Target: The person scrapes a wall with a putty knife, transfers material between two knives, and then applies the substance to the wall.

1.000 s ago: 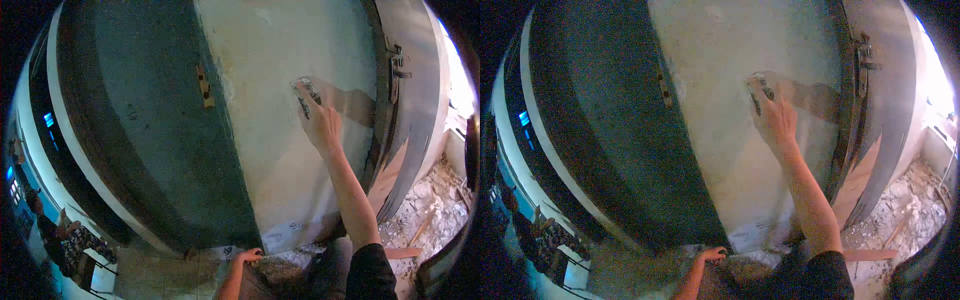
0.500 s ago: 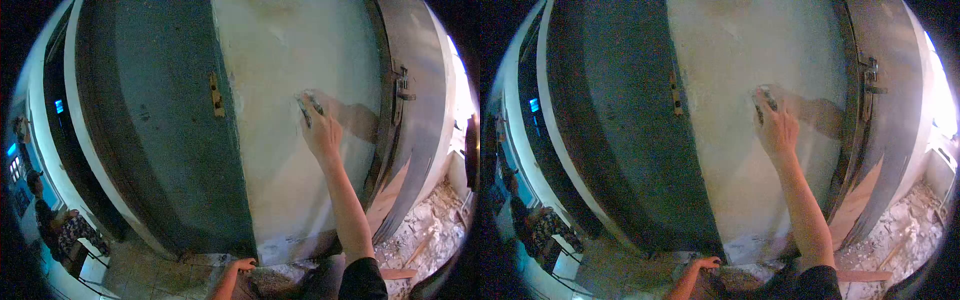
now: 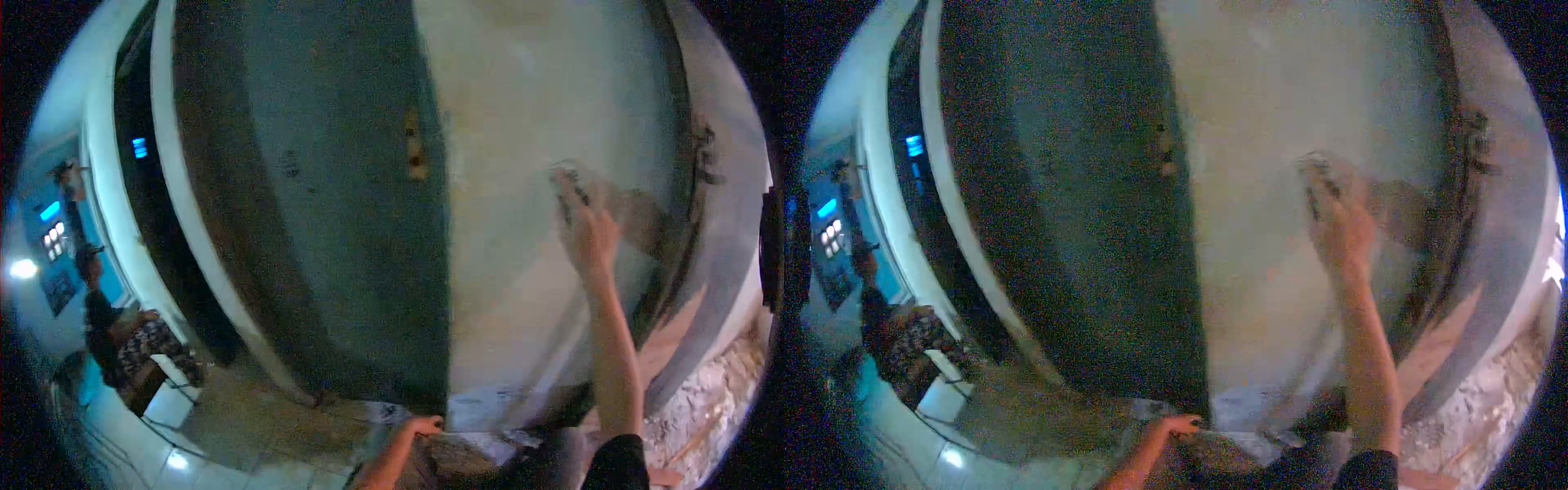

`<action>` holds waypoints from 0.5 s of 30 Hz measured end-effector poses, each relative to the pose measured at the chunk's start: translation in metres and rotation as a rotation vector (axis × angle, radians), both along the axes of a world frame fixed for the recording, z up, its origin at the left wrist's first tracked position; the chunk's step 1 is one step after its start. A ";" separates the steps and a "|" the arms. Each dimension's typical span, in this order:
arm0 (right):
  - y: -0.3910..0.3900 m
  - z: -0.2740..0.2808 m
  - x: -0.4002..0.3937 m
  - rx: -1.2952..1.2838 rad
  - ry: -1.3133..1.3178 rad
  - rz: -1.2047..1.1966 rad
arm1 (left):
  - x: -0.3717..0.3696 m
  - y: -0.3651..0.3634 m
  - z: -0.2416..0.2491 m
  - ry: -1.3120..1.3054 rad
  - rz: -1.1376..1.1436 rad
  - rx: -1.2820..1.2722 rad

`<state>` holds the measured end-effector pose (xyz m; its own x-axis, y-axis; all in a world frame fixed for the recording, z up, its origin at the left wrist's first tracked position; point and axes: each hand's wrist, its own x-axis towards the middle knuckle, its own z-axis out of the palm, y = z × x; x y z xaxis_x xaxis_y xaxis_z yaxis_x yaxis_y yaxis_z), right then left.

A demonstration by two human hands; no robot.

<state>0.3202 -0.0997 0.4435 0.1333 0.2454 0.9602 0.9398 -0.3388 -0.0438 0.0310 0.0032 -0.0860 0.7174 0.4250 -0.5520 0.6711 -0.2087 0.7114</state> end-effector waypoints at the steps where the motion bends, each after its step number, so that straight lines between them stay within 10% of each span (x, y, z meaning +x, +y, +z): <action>1: -0.001 0.006 -0.003 -0.018 0.018 -0.004 | 0.000 0.008 -0.015 -0.005 -0.037 -0.007; 15: -0.005 0.026 0.006 0.075 0.010 0.089 | 0.008 0.006 -0.024 0.029 -0.208 0.060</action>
<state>0.3262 -0.1042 0.4697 0.1239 0.1846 0.9750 0.9655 -0.2493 -0.0755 0.0391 0.0093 -0.1097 0.7773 0.3017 -0.5521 0.6291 -0.3861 0.6747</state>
